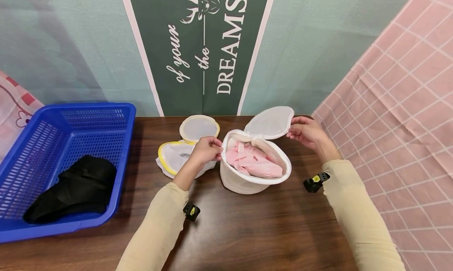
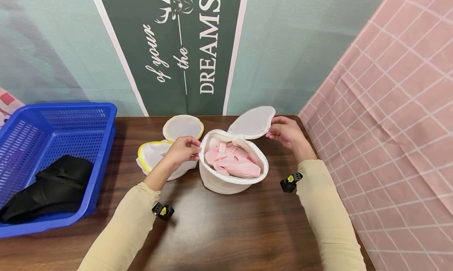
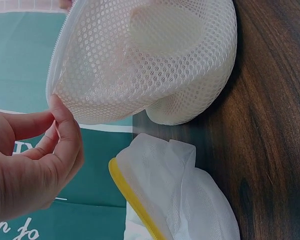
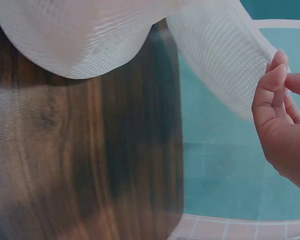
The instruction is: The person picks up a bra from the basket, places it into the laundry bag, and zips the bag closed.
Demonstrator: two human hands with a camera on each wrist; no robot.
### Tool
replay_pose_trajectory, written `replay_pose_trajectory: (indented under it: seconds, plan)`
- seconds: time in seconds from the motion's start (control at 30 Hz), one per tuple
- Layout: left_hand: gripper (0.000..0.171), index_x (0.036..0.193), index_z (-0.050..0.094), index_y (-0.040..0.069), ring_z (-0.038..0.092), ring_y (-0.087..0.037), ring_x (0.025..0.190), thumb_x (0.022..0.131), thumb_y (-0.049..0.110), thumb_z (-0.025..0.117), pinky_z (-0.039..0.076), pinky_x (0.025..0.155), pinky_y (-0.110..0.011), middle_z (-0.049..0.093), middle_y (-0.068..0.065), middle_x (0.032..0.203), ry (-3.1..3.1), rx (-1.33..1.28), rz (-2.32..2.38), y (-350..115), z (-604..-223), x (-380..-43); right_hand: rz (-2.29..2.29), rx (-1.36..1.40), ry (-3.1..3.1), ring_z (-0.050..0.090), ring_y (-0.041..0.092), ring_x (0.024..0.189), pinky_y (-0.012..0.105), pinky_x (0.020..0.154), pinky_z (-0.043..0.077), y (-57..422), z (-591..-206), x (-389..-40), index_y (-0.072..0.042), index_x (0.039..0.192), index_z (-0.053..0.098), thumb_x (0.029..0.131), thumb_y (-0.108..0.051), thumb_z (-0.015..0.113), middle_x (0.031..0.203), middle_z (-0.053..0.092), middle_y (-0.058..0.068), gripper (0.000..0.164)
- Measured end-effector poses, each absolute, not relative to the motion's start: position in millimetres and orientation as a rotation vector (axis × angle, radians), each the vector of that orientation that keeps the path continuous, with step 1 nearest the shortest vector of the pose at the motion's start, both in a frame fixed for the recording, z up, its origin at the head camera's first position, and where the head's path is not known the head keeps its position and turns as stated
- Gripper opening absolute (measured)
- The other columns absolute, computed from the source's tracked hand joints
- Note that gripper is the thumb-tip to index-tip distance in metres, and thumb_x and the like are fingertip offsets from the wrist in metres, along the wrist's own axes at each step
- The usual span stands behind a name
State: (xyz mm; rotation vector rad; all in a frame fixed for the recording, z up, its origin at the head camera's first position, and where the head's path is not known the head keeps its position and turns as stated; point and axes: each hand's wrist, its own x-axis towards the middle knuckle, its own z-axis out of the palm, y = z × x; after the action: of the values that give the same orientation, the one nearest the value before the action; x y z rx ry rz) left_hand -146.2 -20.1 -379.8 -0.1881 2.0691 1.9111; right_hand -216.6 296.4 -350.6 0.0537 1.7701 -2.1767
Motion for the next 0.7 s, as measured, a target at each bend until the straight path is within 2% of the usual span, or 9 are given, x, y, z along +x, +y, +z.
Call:
replay_pose_trajectory:
  seconds: [0.2,0.7]
  plan:
    - [0.009,0.095,0.055,-0.008,0.051,-0.011,0.056,0.085,-0.007,0.055,0.048,0.052,-0.018,0.049,-0.006,0.071,2.069,-0.183,1.908,-19.2,-378.7,-145.6,-2.196,-0.029,1.753,0.062,0.021,0.057,0.026,0.054,0.052,294.2,-336.9,-216.0,0.000,0.084,0.058,0.086,0.019,0.037,0.066,0.061,0.013,0.028]
    - [0.012,0.097,0.055,-0.008,0.052,-0.010,0.057,0.086,-0.005,0.055,0.049,0.053,-0.018,0.050,-0.007,0.072,2.065,-0.164,1.912,-19.6,-379.7,-145.3,-2.104,-0.195,1.743,0.065,0.025,0.067,0.032,0.066,0.054,288.7,-300.4,-214.4,0.006,0.079,0.063,0.085,0.020,0.043,0.072,0.064,0.018,0.025]
